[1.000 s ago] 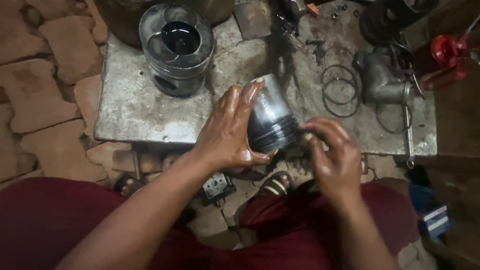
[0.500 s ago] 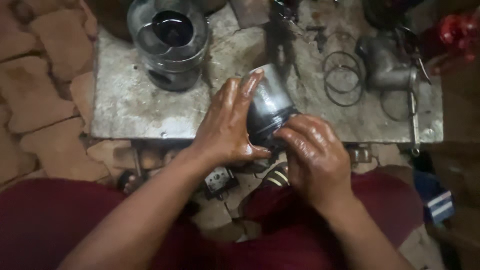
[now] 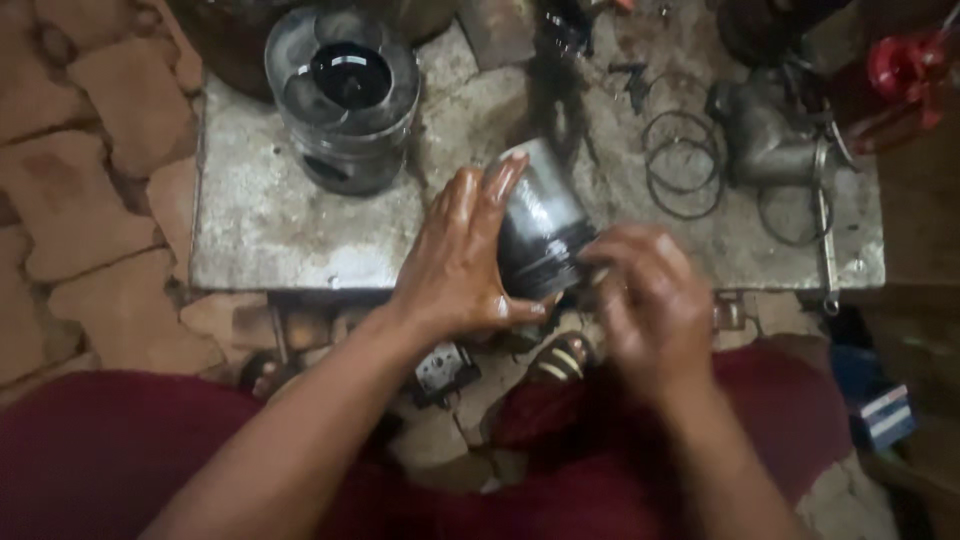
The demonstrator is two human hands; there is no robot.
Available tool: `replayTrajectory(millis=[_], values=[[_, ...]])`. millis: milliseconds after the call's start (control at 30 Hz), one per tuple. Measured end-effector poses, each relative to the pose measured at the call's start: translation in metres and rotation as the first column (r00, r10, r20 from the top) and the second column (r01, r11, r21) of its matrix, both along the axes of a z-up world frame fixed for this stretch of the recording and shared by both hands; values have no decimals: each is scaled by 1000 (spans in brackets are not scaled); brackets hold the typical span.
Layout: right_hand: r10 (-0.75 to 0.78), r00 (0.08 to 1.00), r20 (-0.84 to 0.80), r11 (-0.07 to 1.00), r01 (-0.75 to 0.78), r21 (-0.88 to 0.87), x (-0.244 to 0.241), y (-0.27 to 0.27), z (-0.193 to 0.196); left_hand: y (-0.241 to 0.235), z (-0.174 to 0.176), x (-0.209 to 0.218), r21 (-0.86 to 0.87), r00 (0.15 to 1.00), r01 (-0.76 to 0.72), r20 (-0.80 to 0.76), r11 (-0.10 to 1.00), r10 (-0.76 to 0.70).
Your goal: The person installs metal rings onto an engine piston by hand and cleans the piston assembly in a bucket of liquid.
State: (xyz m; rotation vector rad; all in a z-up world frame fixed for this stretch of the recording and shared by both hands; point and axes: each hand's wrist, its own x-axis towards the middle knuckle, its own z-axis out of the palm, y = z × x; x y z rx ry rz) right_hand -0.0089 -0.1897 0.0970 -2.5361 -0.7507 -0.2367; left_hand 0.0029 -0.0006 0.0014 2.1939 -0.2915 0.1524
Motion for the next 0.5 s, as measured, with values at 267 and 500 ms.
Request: replayTrajectory(millis=[267, 500], values=[[-158, 985, -69, 976, 166, 142, -7, 3, -8, -1, -4, -2, 18, 994, 39, -101, 999, -37], [-81, 996, 49, 989, 74, 127, -5, 3, -14, -4, -3, 1, 36, 1000, -7, 12, 999, 6]])
